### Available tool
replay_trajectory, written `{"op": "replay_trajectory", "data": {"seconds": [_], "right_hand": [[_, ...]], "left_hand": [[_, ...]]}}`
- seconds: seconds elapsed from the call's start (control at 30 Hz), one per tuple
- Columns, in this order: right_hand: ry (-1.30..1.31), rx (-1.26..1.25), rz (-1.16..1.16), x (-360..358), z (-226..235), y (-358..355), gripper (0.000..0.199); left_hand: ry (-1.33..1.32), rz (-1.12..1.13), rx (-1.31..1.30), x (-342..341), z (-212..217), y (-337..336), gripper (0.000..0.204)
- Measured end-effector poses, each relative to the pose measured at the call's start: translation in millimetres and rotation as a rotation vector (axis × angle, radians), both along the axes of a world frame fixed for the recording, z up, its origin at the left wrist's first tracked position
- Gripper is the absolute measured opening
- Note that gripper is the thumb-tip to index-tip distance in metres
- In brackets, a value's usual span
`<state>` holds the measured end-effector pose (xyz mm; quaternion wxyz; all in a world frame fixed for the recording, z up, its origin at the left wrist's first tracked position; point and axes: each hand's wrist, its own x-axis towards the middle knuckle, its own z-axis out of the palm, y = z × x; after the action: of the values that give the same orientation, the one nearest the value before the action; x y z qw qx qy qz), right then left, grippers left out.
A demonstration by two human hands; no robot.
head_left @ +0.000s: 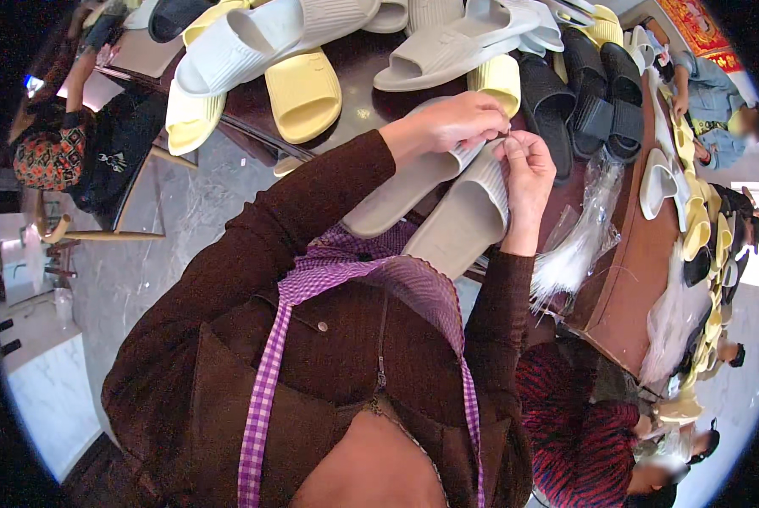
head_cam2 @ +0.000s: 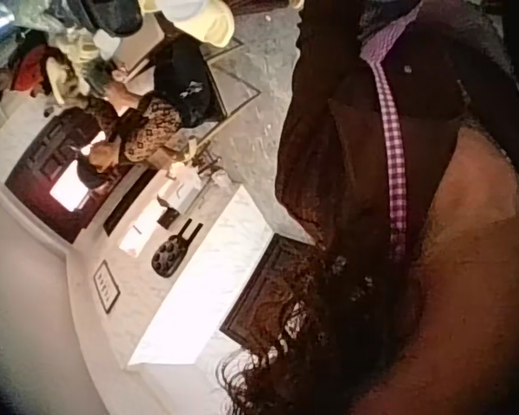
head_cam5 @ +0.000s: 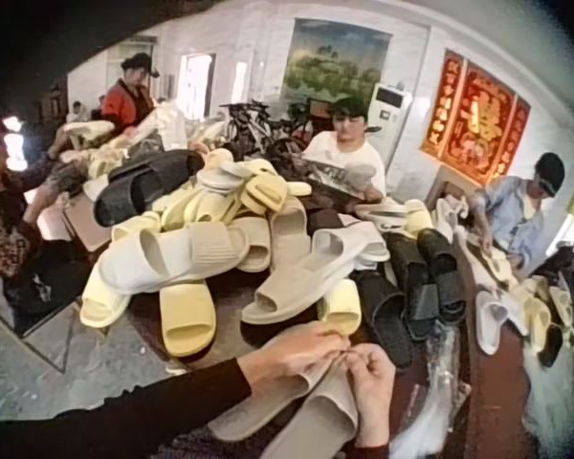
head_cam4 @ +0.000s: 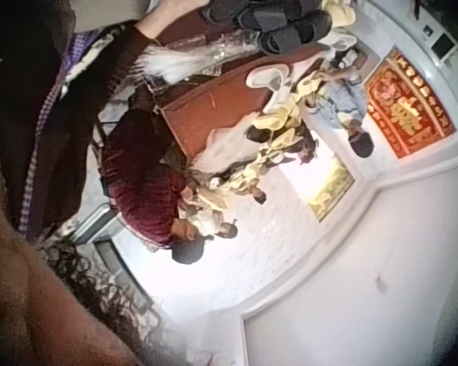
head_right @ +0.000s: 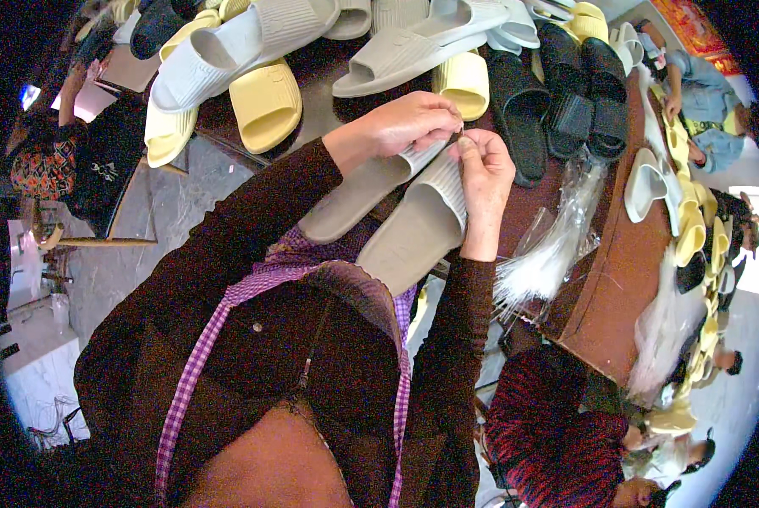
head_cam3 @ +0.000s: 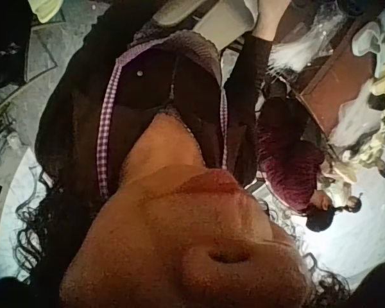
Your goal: The person pairs slippers together by threading plastic fasteners through them by hand and organizing the pairs on the table.
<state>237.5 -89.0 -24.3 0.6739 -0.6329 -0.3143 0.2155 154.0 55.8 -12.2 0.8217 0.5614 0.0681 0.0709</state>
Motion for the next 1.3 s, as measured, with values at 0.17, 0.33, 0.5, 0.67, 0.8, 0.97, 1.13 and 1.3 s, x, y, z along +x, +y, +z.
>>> {"op": "replay_trajectory", "data": {"seconds": [0.17, 0.33, 0.5, 0.67, 0.8, 0.97, 1.13, 1.3], "right_hand": [[0.017, 0.029, 0.000, -0.4, 0.2, 0.4, 0.007], [0.014, 0.043, 0.001, -2.1, 0.3, 0.3, 0.007], [0.004, 0.004, -0.025, -2.4, 2.9, -1.4, 0.006], [-0.081, 0.013, -0.047, -4.9, 2.1, -1.0, 0.006], [-0.080, -0.009, -0.046, -4.9, 1.3, -0.8, 0.006], [-0.062, -0.008, -0.048, -7.3, 4.5, -0.7, 0.006], [-0.065, -0.025, -0.063, -7.6, 5.4, -2.0, 0.006], [-0.050, -0.037, -0.066, -6.4, 3.9, -1.5, 0.007]], "left_hand": [[0.009, 0.016, 0.008, 0.0, -0.9, -1.1, 0.012], [-0.005, 0.001, -0.009, -0.4, -2.6, -0.9, 0.012], [0.065, 0.018, 0.160, -6.3, 6.6, -5.5, 0.010], [0.029, 0.012, 0.005, -1.7, -2.7, -1.8, 0.010], [0.026, 0.015, -0.012, -2.6, -2.3, -2.9, 0.009], [0.029, 0.032, 0.017, -3.0, -1.2, -3.4, 0.010], [0.004, 0.034, 0.039, -1.5, -3.3, -3.3, 0.011], [0.023, 0.055, 0.066, -3.9, -0.7, -5.0, 0.011]]}}
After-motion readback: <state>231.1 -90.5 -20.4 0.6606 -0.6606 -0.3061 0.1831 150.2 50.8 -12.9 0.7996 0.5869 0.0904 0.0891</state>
